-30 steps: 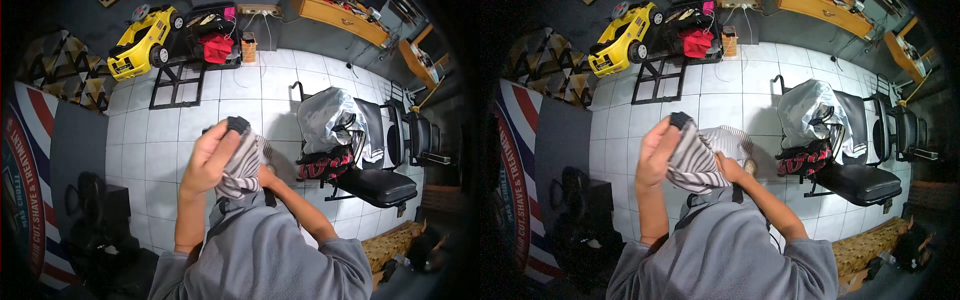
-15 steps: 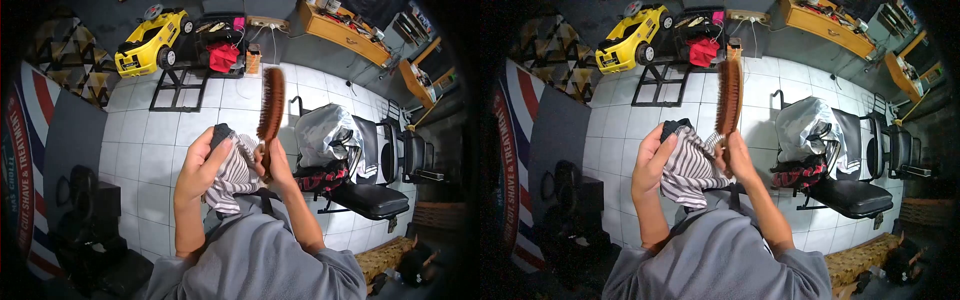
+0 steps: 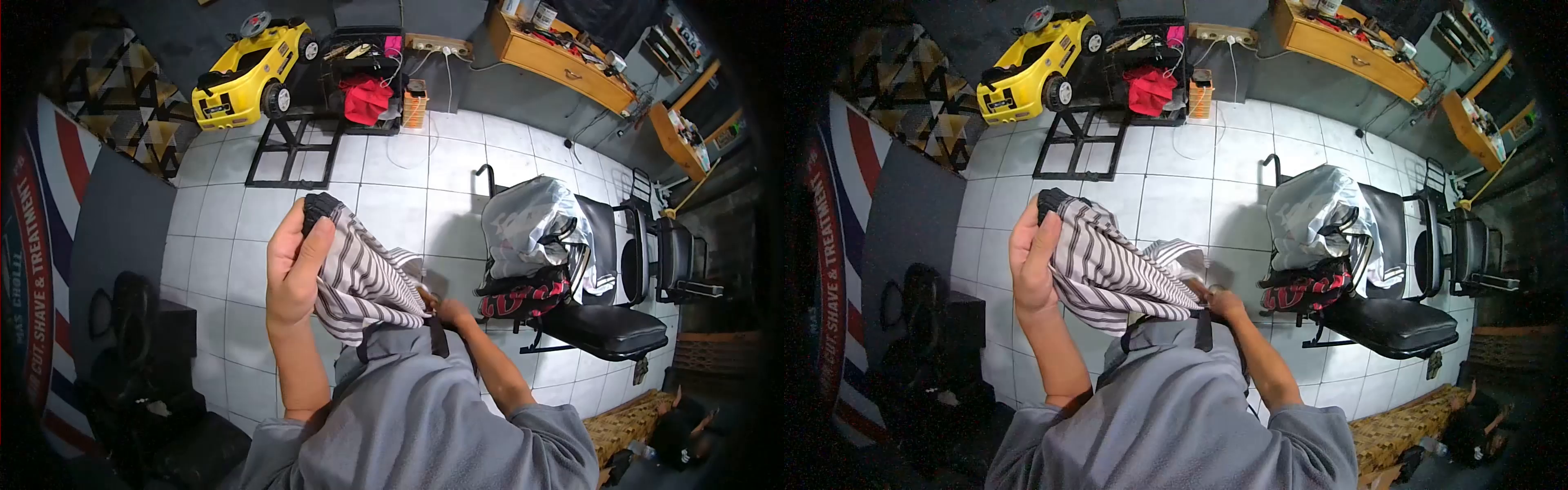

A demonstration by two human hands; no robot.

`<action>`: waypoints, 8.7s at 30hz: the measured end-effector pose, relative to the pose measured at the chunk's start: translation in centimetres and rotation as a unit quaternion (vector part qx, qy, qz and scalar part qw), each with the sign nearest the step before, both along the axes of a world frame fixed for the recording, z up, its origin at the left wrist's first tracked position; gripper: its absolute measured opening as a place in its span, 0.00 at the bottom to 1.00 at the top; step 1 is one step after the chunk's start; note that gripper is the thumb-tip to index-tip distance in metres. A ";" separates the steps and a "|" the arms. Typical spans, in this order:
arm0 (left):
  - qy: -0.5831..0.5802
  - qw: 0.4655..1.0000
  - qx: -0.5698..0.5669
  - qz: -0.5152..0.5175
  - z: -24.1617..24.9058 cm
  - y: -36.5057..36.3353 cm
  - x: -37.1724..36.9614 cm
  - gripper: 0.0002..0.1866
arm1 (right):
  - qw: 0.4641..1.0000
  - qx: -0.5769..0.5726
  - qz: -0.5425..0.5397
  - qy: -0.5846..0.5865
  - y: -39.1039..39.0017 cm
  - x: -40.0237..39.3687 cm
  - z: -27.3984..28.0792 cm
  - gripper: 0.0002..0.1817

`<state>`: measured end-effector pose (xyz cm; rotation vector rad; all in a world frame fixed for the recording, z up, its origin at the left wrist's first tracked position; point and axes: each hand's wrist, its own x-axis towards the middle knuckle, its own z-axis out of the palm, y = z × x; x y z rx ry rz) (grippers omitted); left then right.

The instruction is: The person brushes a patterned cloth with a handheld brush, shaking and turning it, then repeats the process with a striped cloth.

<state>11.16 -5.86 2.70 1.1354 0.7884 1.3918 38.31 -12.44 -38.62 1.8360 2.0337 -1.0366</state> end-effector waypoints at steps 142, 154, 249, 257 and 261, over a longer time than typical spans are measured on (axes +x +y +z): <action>0.009 0.990 -0.125 -0.069 -3.1 1.5 2.7 0.11 | 0.989 -0.055 -0.135 -0.027 -0.3 0.7 2.9 0.28; 0.074 0.981 -0.097 -0.150 -2.8 0.8 4.4 0.10 | 0.650 -0.124 -0.226 0.715 4.8 -4.3 24.2 0.25; 0.297 0.954 0.000 -0.039 -4.0 3.9 5.4 0.17 | 0.660 0.201 -0.315 0.652 8.7 -2.7 35.5 0.12; 0.133 0.988 0.053 -0.060 -0.9 4.4 6.5 0.08 | 0.866 0.085 -0.063 0.488 5.7 -6.3 19.1 0.29; 0.052 0.998 0.021 -0.004 1.6 4.1 4.8 0.08 | 0.993 0.046 0.067 0.091 2.2 -2.6 8.9 0.21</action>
